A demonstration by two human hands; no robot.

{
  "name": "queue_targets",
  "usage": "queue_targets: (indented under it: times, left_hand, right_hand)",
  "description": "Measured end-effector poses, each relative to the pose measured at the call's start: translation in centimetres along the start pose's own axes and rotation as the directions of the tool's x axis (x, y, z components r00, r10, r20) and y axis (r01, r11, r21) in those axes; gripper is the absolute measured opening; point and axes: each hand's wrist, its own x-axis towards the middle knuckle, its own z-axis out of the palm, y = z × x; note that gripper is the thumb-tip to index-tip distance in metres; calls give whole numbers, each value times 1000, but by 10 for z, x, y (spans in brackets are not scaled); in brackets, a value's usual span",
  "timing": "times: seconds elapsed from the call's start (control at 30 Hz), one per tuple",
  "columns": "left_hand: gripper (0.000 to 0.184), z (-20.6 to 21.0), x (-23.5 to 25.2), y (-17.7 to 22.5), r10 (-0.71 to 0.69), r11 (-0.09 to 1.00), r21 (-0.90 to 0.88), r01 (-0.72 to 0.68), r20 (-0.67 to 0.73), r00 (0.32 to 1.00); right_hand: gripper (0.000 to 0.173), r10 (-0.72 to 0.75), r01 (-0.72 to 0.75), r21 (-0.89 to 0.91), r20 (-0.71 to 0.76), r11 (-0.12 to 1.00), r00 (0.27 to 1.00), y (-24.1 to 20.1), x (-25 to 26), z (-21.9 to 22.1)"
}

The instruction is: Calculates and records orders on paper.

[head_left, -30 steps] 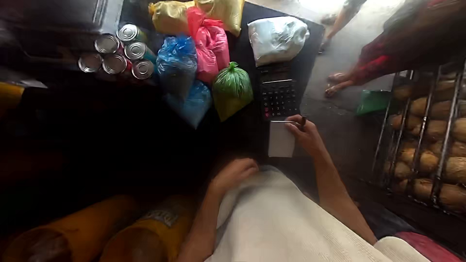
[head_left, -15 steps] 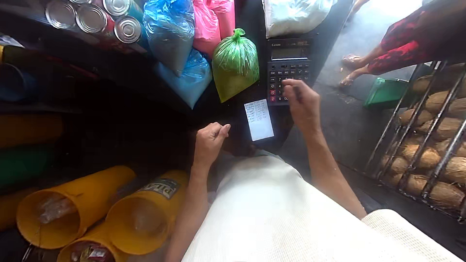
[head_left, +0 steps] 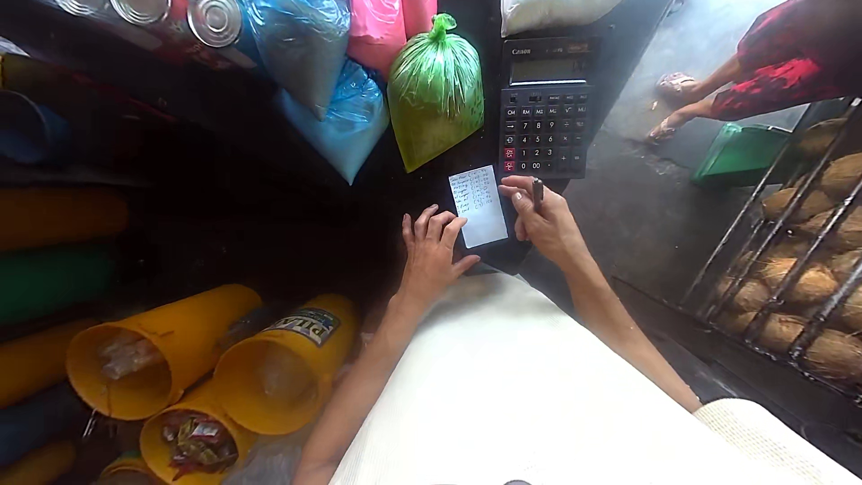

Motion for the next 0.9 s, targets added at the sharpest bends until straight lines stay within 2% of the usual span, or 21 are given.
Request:
queue_targets:
  times: [0.17, 0.3, 0.73, 0.9]
  left_hand:
    - [47, 6, 6, -3, 12, 999, 34, -10, -52, 999]
    - [48, 15, 4, -2, -20, 999, 35, 25, -122, 992]
    - [32, 19, -2, -7, -59, 998, -13, 57, -210, 976]
    - [34, 17, -4, -9, -45, 999, -16, 43, -198, 979]
  right_hand:
    - [36, -24, 17, 114, 57, 993, 998, 2, 1, -2]
    - [37, -21, 3, 208, 81, 978, 996, 0, 10, 0]
    - [38, -53, 48, 139, 37, 989, 998, 9, 13, 7]
    - [42, -77, 69, 162, 47, 984, 996, 11, 8, 15]
